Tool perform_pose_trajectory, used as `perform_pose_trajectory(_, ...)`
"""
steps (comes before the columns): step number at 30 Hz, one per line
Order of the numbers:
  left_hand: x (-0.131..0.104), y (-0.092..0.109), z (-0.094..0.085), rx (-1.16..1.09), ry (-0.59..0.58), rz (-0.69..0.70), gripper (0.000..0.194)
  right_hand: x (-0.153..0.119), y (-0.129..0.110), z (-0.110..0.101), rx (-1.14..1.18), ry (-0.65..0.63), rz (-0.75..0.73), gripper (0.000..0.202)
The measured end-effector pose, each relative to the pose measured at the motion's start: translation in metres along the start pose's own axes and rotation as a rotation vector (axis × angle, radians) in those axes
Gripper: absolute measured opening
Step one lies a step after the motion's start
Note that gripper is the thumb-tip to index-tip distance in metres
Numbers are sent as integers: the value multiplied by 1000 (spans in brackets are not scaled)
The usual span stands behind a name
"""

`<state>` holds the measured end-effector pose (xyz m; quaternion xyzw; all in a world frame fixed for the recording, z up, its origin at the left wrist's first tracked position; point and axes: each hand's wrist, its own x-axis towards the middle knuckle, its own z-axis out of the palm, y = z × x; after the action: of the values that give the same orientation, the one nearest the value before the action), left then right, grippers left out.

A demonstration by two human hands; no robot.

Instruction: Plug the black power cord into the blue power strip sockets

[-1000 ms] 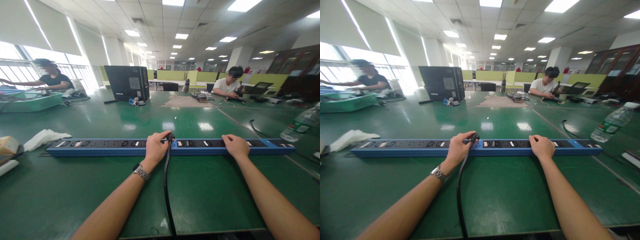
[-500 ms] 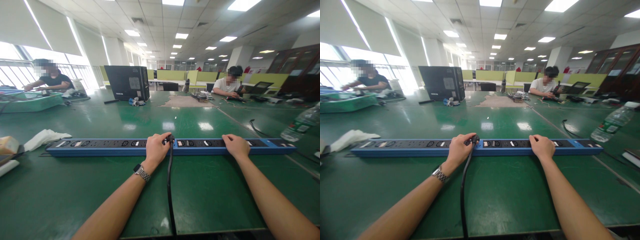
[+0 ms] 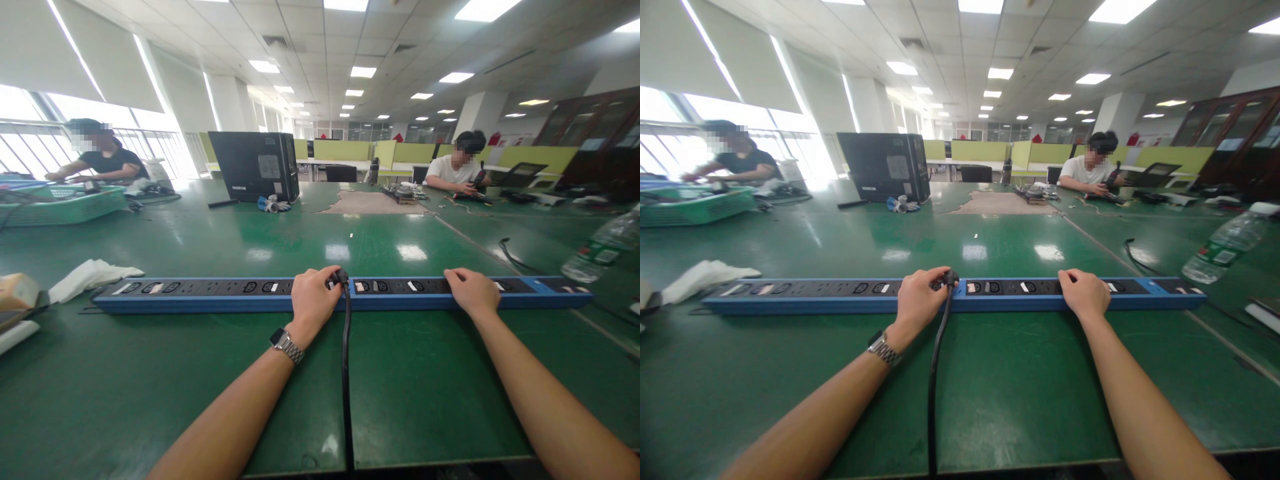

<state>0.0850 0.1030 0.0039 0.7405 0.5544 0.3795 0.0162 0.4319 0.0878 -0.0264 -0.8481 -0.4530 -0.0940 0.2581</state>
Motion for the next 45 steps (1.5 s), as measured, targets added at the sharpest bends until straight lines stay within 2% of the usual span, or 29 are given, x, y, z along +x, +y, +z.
perform_pose_trajectory(8, 4, -8, 3, -194, -19, -108, 34, 0, -1, -1, -5, -20, 2, 50)
perform_pose_trajectory(45, 4, -7, 8, -79, -109, 167, 37, -1, -3, -2, 11, -7, 3, 47)
